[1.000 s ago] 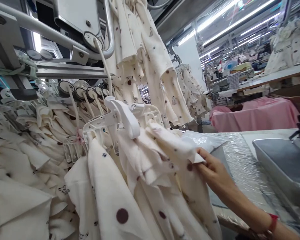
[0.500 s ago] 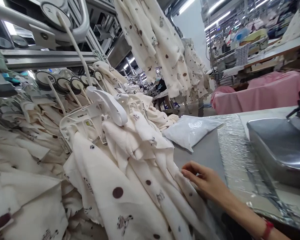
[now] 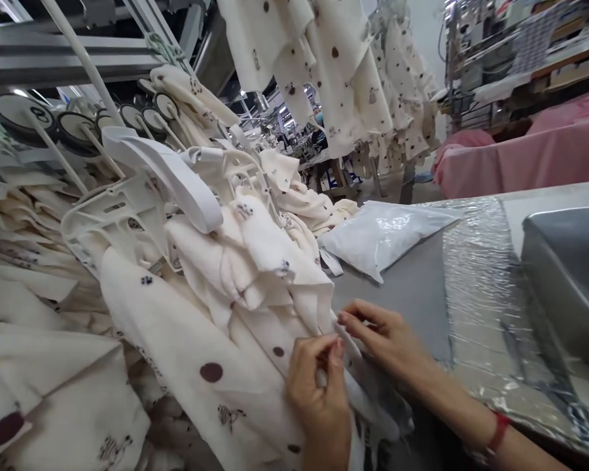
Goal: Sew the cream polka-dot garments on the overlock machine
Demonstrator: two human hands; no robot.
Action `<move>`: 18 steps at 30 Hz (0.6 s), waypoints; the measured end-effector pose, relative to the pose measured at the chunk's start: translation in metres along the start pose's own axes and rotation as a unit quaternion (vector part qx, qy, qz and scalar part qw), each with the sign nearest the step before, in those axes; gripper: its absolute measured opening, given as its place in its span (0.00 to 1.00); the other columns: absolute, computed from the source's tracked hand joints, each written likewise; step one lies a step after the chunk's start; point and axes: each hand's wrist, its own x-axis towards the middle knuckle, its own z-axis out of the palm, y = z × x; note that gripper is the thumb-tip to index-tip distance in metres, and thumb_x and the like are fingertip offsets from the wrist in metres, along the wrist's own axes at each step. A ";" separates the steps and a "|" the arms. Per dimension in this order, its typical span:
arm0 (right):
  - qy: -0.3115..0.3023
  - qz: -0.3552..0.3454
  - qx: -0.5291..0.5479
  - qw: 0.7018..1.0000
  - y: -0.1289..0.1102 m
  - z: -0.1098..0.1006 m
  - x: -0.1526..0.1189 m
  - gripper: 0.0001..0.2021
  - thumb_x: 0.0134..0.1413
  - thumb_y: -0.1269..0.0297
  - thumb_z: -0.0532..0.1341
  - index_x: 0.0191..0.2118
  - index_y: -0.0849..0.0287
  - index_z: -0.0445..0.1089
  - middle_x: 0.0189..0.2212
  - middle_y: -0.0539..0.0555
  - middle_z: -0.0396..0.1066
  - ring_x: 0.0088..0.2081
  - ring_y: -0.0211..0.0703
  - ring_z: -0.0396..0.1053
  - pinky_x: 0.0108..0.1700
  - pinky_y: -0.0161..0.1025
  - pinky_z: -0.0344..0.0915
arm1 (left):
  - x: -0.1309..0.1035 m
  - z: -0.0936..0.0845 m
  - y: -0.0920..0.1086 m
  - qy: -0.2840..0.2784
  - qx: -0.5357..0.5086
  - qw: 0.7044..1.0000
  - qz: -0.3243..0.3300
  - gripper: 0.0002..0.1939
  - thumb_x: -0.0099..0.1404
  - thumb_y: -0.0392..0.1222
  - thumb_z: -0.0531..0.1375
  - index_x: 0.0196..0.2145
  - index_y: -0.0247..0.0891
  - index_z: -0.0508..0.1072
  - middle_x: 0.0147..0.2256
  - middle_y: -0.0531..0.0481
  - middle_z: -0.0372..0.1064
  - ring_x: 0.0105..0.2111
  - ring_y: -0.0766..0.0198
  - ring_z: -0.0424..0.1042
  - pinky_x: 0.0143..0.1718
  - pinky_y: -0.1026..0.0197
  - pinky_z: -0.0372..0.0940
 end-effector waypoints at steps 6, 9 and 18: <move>0.020 0.003 -0.004 1.000 -0.006 -0.005 0.010 0.21 0.60 0.43 0.60 0.37 0.59 0.69 0.28 0.50 0.69 0.29 0.43 0.68 0.31 0.39 0.63 | 0.009 0.003 -0.014 0.044 -0.081 0.978 -0.185 0.16 0.63 0.51 0.68 0.40 0.39 0.71 0.30 0.55 0.65 0.28 0.69 0.68 0.31 0.69 0.66; 0.012 -0.037 -0.024 0.999 -0.017 0.019 0.033 0.18 0.59 0.46 0.65 0.34 0.58 0.68 0.26 0.47 0.66 0.29 0.41 0.65 0.34 0.39 0.62 | 0.028 0.012 -0.032 0.083 0.013 0.987 -0.135 0.21 0.59 0.43 0.69 0.49 0.40 0.69 0.30 0.56 0.65 0.27 0.69 0.66 0.30 0.68 0.64; 0.109 -0.108 0.045 0.987 -0.065 -0.015 -0.011 0.14 0.64 0.57 0.58 0.28 0.57 0.62 0.22 0.45 0.54 0.23 0.36 0.53 0.23 0.32 0.50 | 0.009 -0.019 -0.014 0.125 -0.002 0.986 -0.110 0.20 0.66 0.57 0.64 0.28 0.38 0.70 0.28 0.53 0.67 0.32 0.65 0.70 0.37 0.66 0.67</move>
